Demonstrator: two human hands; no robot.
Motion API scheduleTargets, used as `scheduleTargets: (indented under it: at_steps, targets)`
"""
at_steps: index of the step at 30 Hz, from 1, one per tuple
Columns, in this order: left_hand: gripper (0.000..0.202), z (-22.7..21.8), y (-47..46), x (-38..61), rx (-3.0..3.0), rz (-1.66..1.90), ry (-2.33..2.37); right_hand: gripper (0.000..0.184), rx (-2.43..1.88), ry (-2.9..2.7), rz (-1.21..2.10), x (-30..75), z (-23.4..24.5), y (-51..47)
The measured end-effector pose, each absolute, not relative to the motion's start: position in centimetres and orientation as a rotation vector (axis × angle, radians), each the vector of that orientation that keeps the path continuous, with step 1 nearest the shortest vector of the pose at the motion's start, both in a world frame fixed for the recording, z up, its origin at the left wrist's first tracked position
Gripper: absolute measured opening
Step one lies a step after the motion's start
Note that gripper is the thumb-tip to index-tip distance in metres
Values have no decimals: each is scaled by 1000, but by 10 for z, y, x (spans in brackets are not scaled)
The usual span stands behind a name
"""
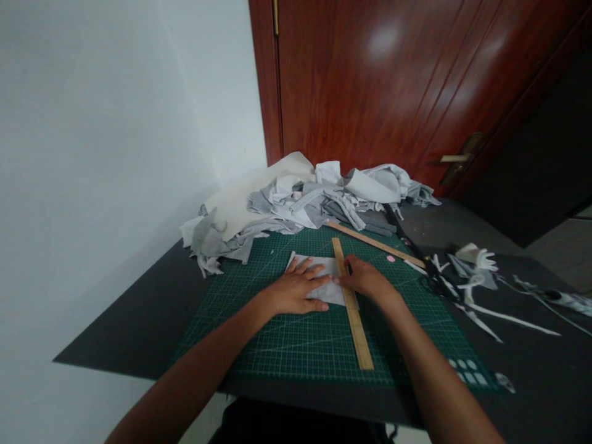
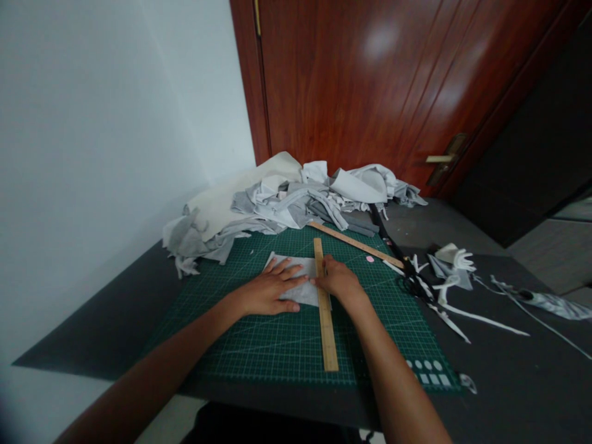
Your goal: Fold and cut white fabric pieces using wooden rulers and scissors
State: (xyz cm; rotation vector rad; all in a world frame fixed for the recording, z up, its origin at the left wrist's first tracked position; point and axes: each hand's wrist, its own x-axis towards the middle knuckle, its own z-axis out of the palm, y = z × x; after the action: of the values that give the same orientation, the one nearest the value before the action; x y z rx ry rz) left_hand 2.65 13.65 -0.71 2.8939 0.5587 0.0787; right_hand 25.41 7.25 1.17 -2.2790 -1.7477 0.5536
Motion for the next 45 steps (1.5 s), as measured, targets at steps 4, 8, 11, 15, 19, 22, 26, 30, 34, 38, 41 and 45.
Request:
scheduleTargets:
  at_steps: [4, 8, 11, 15, 19, 22, 26, 30, 34, 38, 41, 45]
  targets:
    - [67, 0, 133, 25, 2896, 132, 586, 49, -2224, -1714, 687, 255, 15, 69]
    - [60, 9, 129, 23, 2909, 146, 612, 65, -2162, -1773, 968, 266, 16, 69]
    - [53, 12, 126, 24, 2940, 190, 629, 73, -2134, -1893, 815, 273, 13, 70]
    - [57, 4, 123, 28, 2952, 222, 756, 71, -2158, -1895, 779, 272, 11, 71]
    - [64, -8, 122, 29, 2934, 160, 861, 69, -2191, -1899, 750, 265, 13, 68]
    - [65, -11, 123, 29, 2892, 108, 875, 70, -2227, -1894, 741, 261, 15, 66]
    - [67, -9, 123, 28, 2859, 65, 862, 68, -2203, -1894, 749, 261, 16, 66]
    - [68, -5, 122, 28, 2841, 8, 877, 66, -2154, -1881, 761, 265, 15, 67]
    - [67, -1, 121, 29, 2810, -11, 886, 63, -2180, -1863, 752, 268, 15, 68]
    - [67, -3, 119, 31, 2819, 40, 890, 64, -2172, -1857, 751, 269, 15, 69]
    - [67, -8, 117, 33, 2831, 112, 924, 64, -2164, -1865, 754, 272, 13, 70]
    - [70, -11, 111, 39, 2848, 238, 957, 65, -2193, -1866, 753, 276, 9, 73]
